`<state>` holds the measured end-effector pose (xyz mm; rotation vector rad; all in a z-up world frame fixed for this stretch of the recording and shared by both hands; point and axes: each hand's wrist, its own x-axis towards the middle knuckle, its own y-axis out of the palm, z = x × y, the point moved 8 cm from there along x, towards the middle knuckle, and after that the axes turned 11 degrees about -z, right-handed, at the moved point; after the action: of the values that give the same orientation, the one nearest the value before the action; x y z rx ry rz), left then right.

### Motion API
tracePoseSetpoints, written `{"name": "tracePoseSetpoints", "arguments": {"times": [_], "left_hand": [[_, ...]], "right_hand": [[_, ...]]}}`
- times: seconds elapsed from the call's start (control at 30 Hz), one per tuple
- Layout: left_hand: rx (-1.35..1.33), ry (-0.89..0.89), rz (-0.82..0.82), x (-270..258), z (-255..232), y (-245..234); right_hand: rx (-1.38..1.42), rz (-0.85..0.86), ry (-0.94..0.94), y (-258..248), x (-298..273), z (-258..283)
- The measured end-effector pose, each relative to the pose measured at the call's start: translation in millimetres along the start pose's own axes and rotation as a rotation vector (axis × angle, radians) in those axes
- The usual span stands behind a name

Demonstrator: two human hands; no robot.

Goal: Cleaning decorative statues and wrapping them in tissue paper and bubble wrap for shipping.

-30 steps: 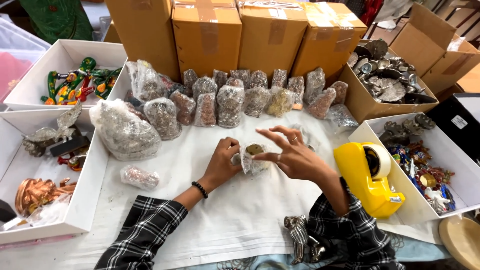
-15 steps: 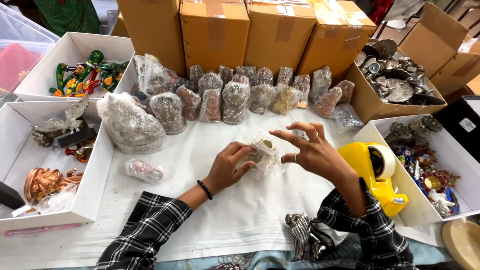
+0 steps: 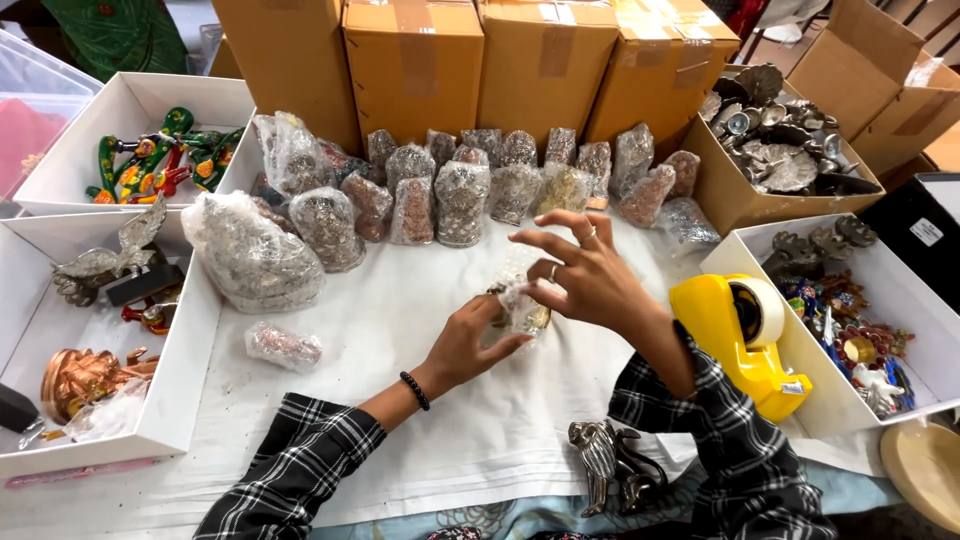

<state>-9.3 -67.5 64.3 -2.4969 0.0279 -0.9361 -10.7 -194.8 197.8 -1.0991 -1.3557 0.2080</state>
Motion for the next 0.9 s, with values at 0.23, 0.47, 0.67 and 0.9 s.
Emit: {"name": "tracePoseSetpoints", "arguments": {"times": [0.23,0.47,0.67,0.9], "left_hand": [[-0.081,-0.013,-0.235,1.5,-2.8,-6.6],[-0.102,-0.09,-0.17,1.3,25.8,2.2],[-0.14,-0.043,-0.151,5.3,20.9,-3.0],[0.075,0.185,-0.346,7.4,-6.3,-39.1]], "right_hand": [[0.028,-0.085,0.131,13.2,-14.3,-11.2],[0.693,-0.101,0.783,99.8,-119.3,-67.5],[1.009,-0.028,1.047,155.8,-137.4,-55.1],[1.1,-0.129,1.073,154.1,-126.0,-48.1]]}}
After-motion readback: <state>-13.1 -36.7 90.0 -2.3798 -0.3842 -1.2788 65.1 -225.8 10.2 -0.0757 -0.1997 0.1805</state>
